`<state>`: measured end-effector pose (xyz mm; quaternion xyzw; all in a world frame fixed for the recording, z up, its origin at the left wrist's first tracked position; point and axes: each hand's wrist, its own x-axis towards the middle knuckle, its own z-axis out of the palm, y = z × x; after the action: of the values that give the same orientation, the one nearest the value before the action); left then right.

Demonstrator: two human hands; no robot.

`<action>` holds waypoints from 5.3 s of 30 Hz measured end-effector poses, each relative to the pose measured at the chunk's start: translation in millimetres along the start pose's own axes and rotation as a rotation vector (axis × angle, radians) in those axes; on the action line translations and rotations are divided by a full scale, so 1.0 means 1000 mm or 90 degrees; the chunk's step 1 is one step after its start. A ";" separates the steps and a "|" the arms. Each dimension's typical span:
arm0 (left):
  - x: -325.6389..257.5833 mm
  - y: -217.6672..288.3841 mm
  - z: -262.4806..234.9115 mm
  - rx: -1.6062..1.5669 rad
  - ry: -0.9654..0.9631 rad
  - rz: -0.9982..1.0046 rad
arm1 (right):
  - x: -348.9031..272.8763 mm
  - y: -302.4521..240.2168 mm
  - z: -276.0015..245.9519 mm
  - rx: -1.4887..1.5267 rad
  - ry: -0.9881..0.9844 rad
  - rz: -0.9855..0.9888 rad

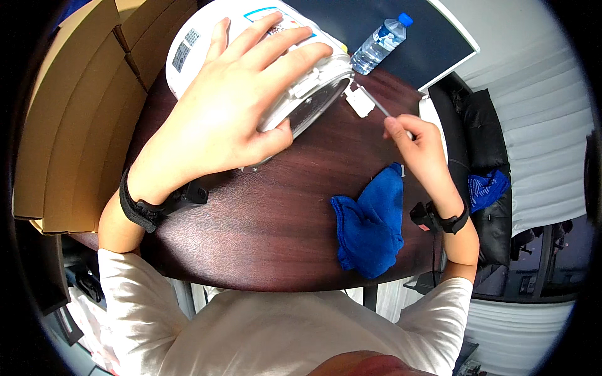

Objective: The person aligns a white plastic piece onto the rim of a round metallic appliance base and then uses a screwdriver to tighten screws around the perimeter. The person rotates the base to access different screw locations while securing the plastic piece.

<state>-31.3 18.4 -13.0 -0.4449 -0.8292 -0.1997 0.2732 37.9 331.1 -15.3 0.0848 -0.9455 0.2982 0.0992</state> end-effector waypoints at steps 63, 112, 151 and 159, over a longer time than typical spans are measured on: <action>0.000 0.001 0.000 0.002 -0.006 0.000 | -0.002 -0.011 -0.003 -0.362 0.178 -0.158; -0.001 0.000 0.001 0.011 0.005 0.008 | 0.002 -0.004 -0.001 0.655 -0.379 0.385; 0.000 0.001 -0.004 -0.024 -0.010 0.005 | 0.000 -0.009 -0.005 0.461 -0.308 0.318; 0.000 0.000 -0.004 -0.031 -0.018 0.008 | -0.003 -0.023 -0.001 -0.286 0.072 -0.106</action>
<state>-30.3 16.4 -9.7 -0.4590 -0.8251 -0.2119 0.2522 46.4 313.4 -2.5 0.1211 -0.9708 0.0754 0.1929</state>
